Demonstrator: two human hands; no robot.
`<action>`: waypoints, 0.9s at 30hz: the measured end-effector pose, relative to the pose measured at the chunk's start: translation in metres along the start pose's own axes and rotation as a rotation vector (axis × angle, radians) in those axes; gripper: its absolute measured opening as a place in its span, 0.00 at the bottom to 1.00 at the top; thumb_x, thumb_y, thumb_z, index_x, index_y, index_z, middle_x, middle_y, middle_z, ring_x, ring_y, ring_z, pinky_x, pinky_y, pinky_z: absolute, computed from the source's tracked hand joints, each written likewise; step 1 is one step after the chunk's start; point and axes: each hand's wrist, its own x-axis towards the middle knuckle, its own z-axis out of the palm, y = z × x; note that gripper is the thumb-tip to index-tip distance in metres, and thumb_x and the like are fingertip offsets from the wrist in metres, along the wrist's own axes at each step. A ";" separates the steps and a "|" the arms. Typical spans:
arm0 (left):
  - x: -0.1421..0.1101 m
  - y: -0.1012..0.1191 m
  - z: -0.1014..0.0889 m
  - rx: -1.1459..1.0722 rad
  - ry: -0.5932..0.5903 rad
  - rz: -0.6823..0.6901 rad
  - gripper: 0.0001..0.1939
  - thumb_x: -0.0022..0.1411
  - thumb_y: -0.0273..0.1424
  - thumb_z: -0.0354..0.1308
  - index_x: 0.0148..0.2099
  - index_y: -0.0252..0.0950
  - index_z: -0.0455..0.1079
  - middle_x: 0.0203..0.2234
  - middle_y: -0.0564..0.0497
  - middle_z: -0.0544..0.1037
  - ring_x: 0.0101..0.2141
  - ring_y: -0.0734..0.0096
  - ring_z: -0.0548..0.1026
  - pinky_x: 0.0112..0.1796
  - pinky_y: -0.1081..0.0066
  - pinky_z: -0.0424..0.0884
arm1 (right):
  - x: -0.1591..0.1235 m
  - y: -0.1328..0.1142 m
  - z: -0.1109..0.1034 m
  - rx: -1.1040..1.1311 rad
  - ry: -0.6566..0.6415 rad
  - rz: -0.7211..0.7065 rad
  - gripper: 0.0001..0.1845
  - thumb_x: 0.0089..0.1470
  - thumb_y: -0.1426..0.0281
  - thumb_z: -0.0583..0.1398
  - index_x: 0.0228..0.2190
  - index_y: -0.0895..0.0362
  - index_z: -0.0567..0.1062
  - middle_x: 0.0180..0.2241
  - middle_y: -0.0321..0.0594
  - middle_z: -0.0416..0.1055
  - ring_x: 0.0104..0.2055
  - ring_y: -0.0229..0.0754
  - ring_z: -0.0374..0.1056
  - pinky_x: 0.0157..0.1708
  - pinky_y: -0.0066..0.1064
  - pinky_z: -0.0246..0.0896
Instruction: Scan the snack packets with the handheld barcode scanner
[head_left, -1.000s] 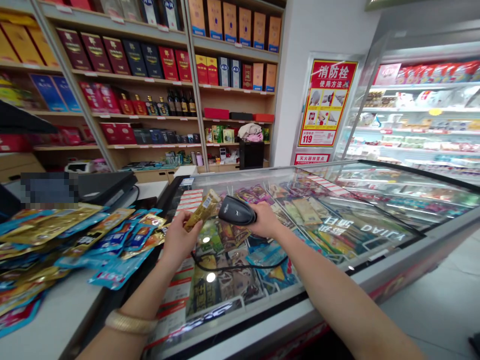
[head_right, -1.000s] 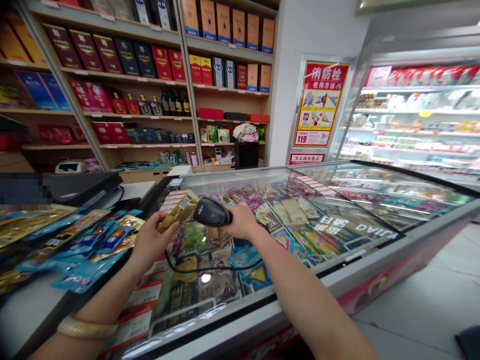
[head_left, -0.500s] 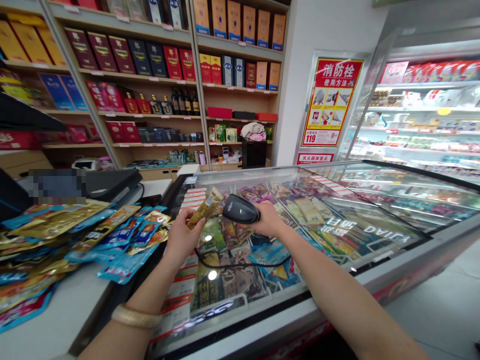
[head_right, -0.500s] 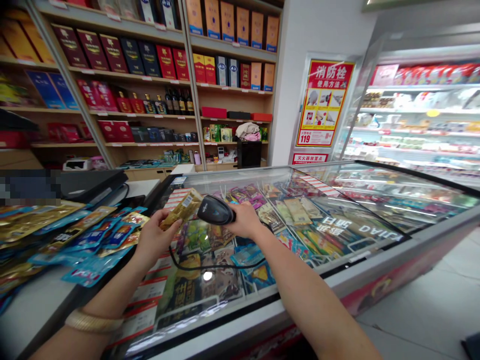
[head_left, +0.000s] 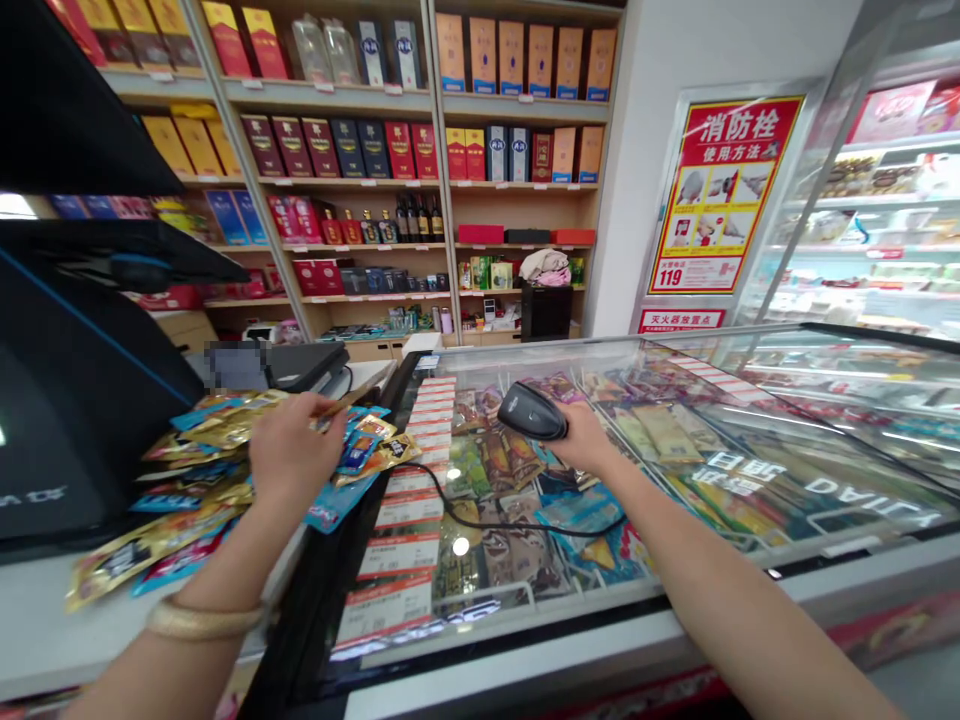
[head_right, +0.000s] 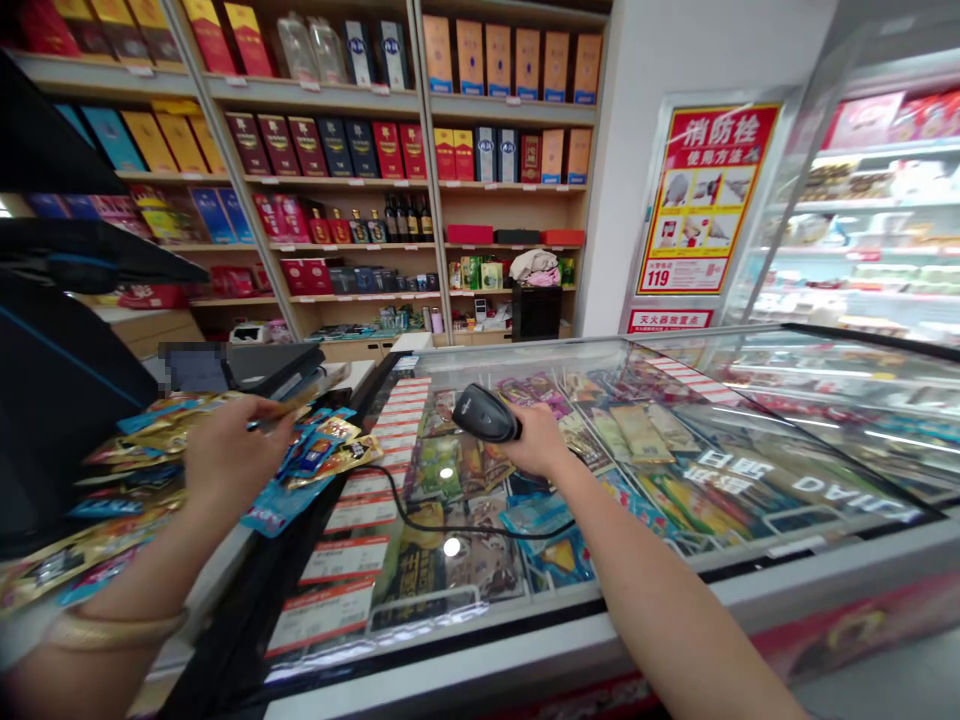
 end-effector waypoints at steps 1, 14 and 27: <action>0.000 -0.013 -0.007 0.071 0.010 0.041 0.10 0.59 0.39 0.51 0.32 0.39 0.66 0.31 0.48 0.75 0.37 0.57 0.74 0.43 0.58 0.67 | 0.000 0.000 0.000 0.007 0.001 -0.001 0.17 0.45 0.62 0.65 0.38 0.54 0.80 0.32 0.41 0.80 0.36 0.48 0.75 0.35 0.30 0.61; -0.017 -0.053 -0.013 0.228 -0.104 0.117 0.16 0.60 0.34 0.45 0.43 0.38 0.71 0.40 0.39 0.78 0.46 0.40 0.73 0.47 0.43 0.65 | 0.002 0.013 -0.004 0.005 0.106 -0.016 0.13 0.46 0.63 0.63 0.34 0.56 0.80 0.30 0.43 0.79 0.35 0.50 0.76 0.34 0.31 0.61; -0.007 0.067 0.060 -0.196 -0.242 0.390 0.21 0.63 0.39 0.48 0.52 0.35 0.71 0.48 0.40 0.77 0.48 0.55 0.74 0.49 0.59 0.69 | 0.006 0.036 -0.027 -0.174 0.389 0.194 0.14 0.47 0.59 0.64 0.33 0.55 0.78 0.29 0.44 0.78 0.36 0.51 0.73 0.35 0.32 0.60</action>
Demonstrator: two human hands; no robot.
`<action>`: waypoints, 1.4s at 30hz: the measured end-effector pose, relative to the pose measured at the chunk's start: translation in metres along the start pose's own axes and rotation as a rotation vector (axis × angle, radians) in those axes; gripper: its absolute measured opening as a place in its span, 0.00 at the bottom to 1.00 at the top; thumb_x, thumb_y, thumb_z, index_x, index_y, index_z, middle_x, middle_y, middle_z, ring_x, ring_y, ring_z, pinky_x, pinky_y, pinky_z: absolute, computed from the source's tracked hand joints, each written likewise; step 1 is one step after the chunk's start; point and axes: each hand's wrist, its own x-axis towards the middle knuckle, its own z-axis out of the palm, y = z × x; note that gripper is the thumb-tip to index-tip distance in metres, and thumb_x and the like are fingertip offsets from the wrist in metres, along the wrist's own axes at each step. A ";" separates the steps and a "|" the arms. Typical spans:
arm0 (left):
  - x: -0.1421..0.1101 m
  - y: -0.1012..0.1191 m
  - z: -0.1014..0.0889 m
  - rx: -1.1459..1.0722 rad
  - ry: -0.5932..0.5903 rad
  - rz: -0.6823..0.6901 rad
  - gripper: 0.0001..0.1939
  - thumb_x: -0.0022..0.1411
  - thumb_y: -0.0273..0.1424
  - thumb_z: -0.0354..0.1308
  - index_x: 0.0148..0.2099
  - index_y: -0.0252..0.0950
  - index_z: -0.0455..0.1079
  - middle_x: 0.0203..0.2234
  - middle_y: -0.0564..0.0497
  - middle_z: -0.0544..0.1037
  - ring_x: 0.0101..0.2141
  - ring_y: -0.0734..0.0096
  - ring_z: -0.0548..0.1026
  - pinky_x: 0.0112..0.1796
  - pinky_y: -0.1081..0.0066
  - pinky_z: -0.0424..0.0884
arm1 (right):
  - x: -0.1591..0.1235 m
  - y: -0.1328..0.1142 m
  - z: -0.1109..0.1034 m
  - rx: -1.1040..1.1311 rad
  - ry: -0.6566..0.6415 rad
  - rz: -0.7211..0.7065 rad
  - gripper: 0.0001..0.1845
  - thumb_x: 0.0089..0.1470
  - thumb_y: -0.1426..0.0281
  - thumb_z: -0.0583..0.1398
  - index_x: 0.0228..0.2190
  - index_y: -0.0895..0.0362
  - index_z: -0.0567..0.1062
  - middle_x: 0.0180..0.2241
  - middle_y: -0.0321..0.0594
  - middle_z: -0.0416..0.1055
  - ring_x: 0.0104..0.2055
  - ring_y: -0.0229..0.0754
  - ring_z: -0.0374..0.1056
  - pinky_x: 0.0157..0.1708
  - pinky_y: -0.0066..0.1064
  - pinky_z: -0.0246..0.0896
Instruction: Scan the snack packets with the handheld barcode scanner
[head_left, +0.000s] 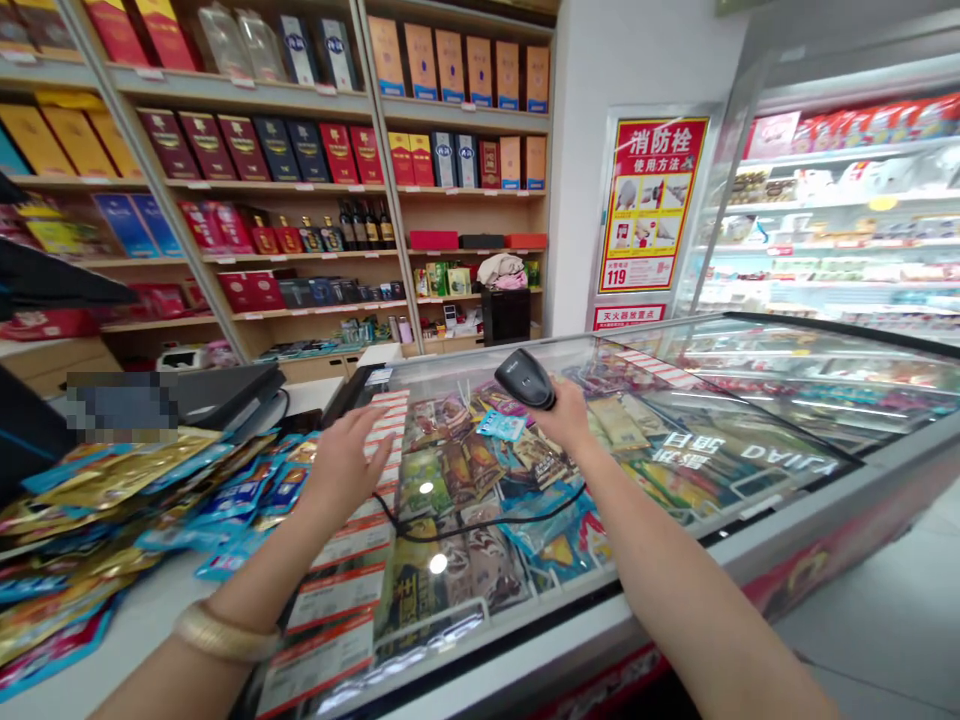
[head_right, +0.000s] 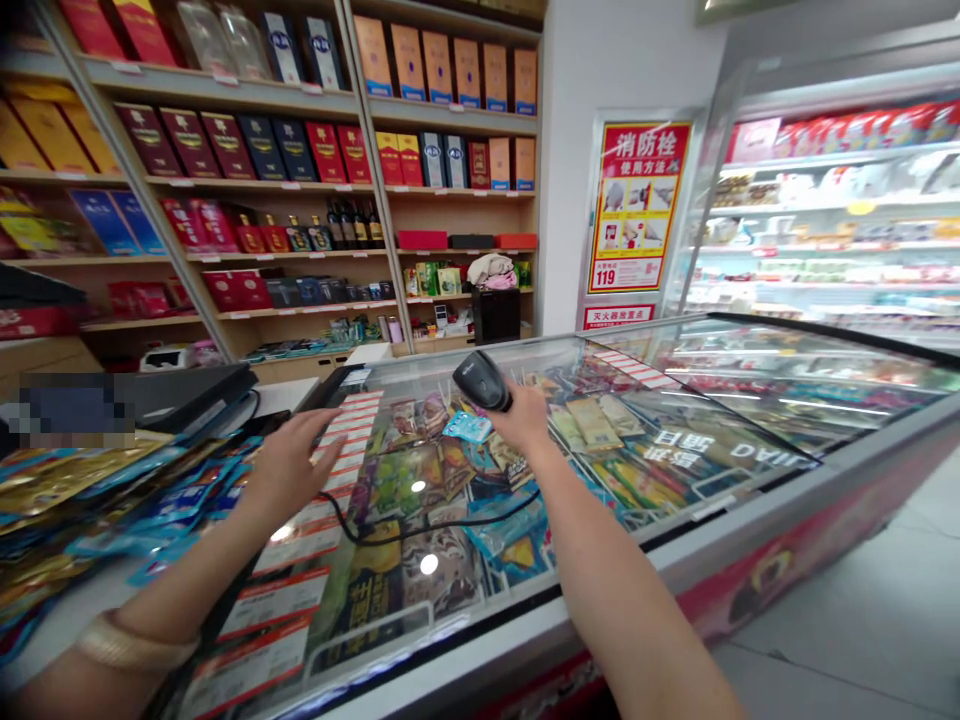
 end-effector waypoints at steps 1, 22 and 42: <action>0.008 0.010 0.015 -0.039 -0.072 0.014 0.20 0.62 0.39 0.50 0.52 0.36 0.71 0.48 0.41 0.77 0.49 0.55 0.75 0.50 0.59 0.69 | 0.000 0.001 0.000 -0.026 0.006 0.005 0.13 0.47 0.59 0.64 0.32 0.55 0.78 0.29 0.44 0.78 0.36 0.51 0.73 0.35 0.33 0.59; 0.080 0.073 0.128 -0.073 -0.662 -0.045 0.27 0.51 0.32 0.62 0.55 0.33 0.70 0.53 0.35 0.74 0.55 0.50 0.71 0.55 0.61 0.64 | -0.001 -0.002 0.002 -0.148 -0.194 0.024 0.14 0.48 0.60 0.64 0.36 0.54 0.77 0.33 0.42 0.78 0.40 0.49 0.71 0.43 0.35 0.54; -0.014 -0.005 0.015 -0.571 0.051 -0.701 0.21 0.46 0.48 0.57 0.34 0.36 0.71 0.21 0.53 0.73 0.24 0.67 0.69 0.27 0.70 0.65 | -0.015 -0.012 0.014 -0.142 -0.216 -0.142 0.11 0.43 0.67 0.61 0.32 0.55 0.76 0.32 0.41 0.78 0.37 0.46 0.71 0.42 0.34 0.51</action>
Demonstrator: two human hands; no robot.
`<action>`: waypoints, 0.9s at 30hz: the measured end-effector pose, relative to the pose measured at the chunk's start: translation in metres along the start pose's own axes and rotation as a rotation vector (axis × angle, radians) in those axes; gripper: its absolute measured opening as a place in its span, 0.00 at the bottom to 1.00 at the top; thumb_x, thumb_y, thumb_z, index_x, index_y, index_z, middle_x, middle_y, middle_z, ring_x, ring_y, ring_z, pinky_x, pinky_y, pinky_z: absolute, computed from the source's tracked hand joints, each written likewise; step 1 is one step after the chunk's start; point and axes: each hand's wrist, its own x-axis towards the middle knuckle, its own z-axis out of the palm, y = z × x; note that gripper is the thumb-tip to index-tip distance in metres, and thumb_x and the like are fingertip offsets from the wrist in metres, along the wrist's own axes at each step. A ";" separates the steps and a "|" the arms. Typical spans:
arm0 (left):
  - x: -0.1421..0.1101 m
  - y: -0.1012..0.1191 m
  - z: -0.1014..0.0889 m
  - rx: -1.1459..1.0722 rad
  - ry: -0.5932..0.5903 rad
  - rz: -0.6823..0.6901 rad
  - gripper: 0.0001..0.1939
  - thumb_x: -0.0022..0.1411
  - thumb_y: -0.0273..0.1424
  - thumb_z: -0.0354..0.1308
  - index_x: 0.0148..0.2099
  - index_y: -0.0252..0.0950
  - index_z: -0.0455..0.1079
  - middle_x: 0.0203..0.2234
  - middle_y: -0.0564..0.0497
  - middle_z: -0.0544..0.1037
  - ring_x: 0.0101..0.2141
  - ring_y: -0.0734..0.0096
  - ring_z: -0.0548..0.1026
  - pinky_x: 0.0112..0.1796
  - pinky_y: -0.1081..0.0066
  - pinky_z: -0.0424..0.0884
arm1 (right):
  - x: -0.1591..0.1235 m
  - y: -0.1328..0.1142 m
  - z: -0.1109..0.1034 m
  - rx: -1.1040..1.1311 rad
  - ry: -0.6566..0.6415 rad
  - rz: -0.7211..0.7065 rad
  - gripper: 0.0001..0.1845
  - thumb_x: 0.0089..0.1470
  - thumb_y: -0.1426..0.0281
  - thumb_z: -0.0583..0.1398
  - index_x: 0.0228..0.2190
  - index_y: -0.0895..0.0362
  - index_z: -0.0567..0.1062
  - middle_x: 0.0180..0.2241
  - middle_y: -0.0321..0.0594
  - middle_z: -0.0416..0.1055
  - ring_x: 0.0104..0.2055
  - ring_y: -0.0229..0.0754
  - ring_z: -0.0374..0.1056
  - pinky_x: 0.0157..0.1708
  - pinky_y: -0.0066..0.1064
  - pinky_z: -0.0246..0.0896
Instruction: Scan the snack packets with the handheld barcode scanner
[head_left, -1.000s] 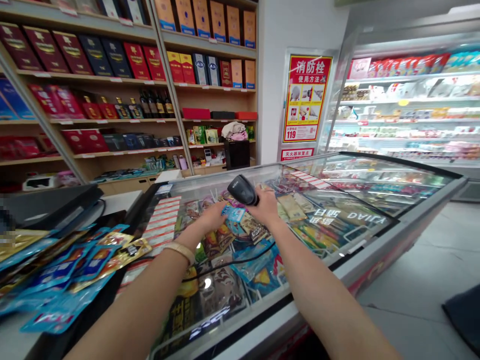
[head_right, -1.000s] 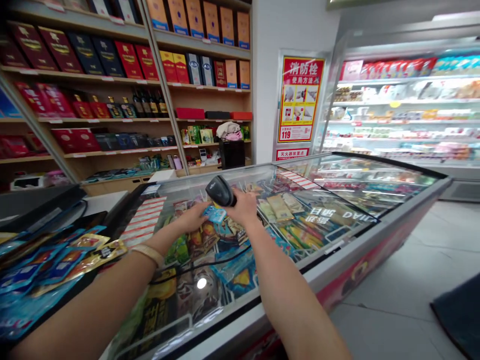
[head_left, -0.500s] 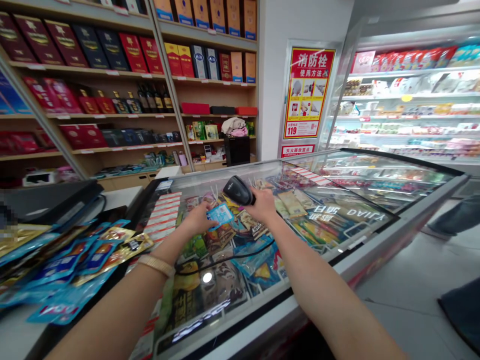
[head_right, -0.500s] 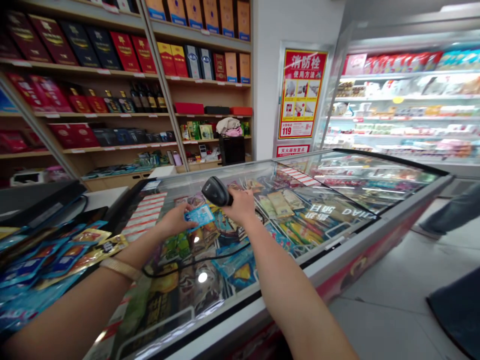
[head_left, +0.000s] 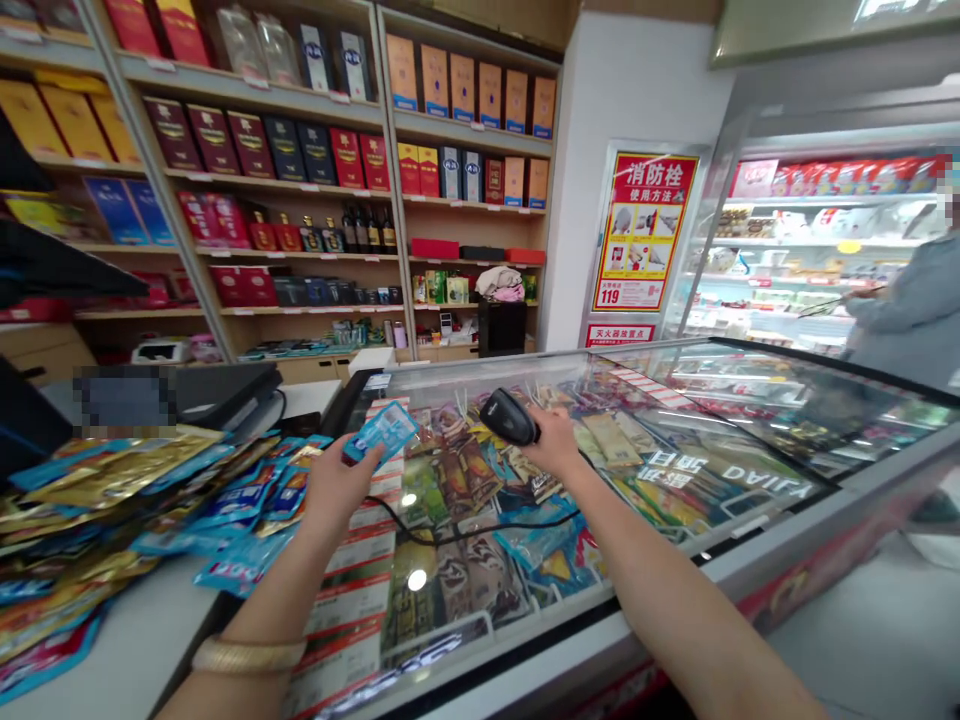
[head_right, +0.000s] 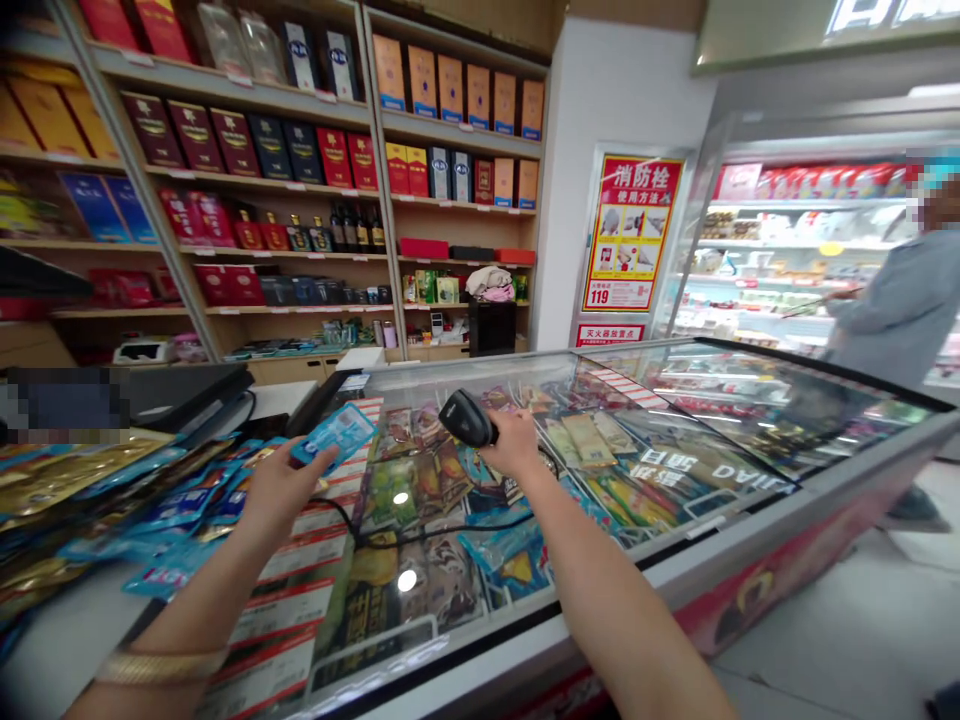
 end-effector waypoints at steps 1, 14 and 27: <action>0.000 0.000 -0.001 -0.002 0.000 0.010 0.20 0.47 0.48 0.56 0.32 0.36 0.71 0.20 0.53 0.73 0.24 0.67 0.69 0.27 0.70 0.65 | 0.000 -0.005 0.000 0.016 -0.010 -0.035 0.11 0.43 0.67 0.61 0.33 0.55 0.76 0.32 0.41 0.78 0.37 0.46 0.71 0.42 0.34 0.50; -0.001 0.007 -0.002 0.342 -0.020 0.168 0.16 0.54 0.44 0.50 0.31 0.38 0.72 0.28 0.49 0.76 0.30 0.63 0.72 0.30 0.70 0.63 | -0.010 -0.044 0.002 0.060 -0.166 -0.306 0.17 0.42 0.65 0.62 0.37 0.55 0.75 0.34 0.39 0.79 0.38 0.44 0.71 0.44 0.36 0.45; -0.003 0.009 0.001 0.416 -0.037 0.213 0.17 0.56 0.41 0.50 0.35 0.37 0.74 0.31 0.47 0.77 0.34 0.61 0.74 0.33 0.69 0.66 | -0.009 -0.048 0.004 0.034 -0.223 -0.317 0.16 0.41 0.66 0.62 0.36 0.54 0.75 0.33 0.37 0.78 0.37 0.43 0.71 0.43 0.35 0.44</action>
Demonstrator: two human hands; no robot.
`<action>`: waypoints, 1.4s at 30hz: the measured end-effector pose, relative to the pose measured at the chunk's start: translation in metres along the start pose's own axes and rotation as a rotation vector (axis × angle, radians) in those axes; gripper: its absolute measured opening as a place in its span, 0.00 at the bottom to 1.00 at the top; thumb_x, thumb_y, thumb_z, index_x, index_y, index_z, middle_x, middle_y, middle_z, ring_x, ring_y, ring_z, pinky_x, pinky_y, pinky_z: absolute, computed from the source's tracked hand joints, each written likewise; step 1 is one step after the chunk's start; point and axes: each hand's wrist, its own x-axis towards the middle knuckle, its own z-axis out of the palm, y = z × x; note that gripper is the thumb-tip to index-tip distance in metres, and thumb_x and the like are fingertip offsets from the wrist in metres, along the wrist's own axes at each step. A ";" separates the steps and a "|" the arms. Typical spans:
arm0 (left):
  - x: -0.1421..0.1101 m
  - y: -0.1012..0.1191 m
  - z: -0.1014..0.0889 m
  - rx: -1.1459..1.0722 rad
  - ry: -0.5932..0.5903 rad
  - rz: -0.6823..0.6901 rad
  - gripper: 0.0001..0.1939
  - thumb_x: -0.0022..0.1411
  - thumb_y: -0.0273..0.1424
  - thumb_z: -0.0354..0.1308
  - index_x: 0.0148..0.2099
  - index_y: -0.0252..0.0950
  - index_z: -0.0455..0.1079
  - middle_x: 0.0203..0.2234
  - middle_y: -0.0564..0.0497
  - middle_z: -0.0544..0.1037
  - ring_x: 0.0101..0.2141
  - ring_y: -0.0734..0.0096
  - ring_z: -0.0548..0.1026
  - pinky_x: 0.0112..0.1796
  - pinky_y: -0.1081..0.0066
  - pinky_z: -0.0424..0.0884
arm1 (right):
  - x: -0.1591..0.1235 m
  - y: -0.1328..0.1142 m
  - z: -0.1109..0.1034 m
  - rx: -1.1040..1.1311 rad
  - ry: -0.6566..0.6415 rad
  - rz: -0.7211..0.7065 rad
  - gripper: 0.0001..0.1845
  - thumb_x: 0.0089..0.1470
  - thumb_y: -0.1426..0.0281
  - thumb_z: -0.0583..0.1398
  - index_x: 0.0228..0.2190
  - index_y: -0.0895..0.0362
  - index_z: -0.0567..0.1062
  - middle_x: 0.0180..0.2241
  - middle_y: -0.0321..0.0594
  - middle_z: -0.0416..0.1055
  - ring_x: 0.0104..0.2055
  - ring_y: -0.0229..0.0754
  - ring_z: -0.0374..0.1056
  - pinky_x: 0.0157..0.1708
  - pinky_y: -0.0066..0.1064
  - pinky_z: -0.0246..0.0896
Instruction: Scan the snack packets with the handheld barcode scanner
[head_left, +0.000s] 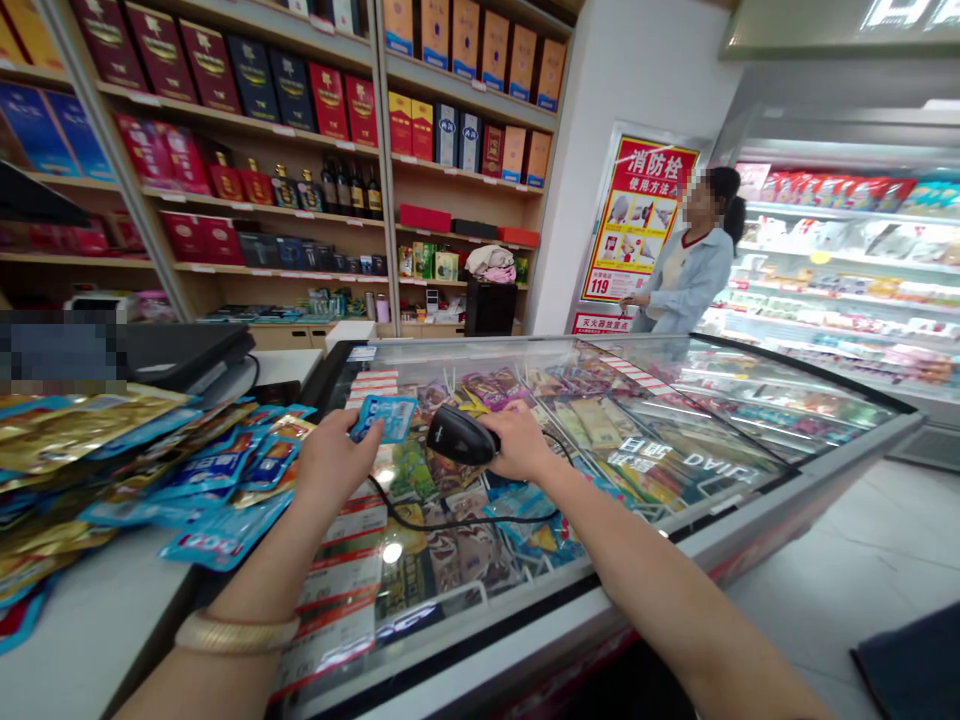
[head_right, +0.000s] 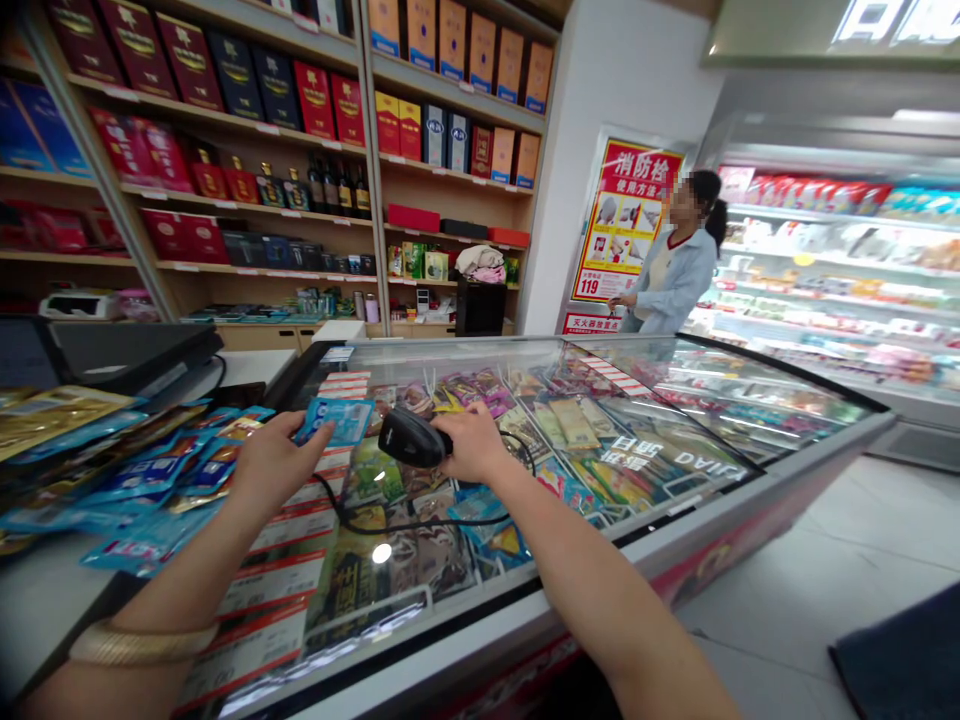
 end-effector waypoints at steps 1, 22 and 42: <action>0.000 0.000 0.000 -0.003 0.003 0.000 0.16 0.55 0.41 0.50 0.35 0.37 0.74 0.31 0.47 0.77 0.34 0.61 0.74 0.33 0.69 0.66 | 0.000 0.000 0.000 0.000 -0.007 0.004 0.16 0.41 0.66 0.62 0.36 0.54 0.75 0.33 0.37 0.78 0.37 0.43 0.71 0.43 0.35 0.44; 0.012 -0.047 -0.092 0.247 0.361 0.012 0.19 0.64 0.39 0.48 0.49 0.39 0.74 0.44 0.47 0.79 0.46 0.56 0.74 0.56 0.55 0.57 | -0.007 0.019 0.012 0.012 0.132 0.036 0.13 0.44 0.66 0.61 0.35 0.54 0.77 0.34 0.41 0.79 0.35 0.44 0.72 0.44 0.36 0.48; -0.016 -0.114 -0.130 0.372 0.299 0.164 0.30 0.56 0.24 0.47 0.60 0.40 0.68 0.59 0.41 0.70 0.61 0.50 0.64 0.62 0.42 0.42 | 0.046 -0.015 0.023 -0.022 0.084 -0.008 0.15 0.45 0.66 0.61 0.38 0.55 0.77 0.33 0.41 0.79 0.36 0.44 0.70 0.43 0.37 0.47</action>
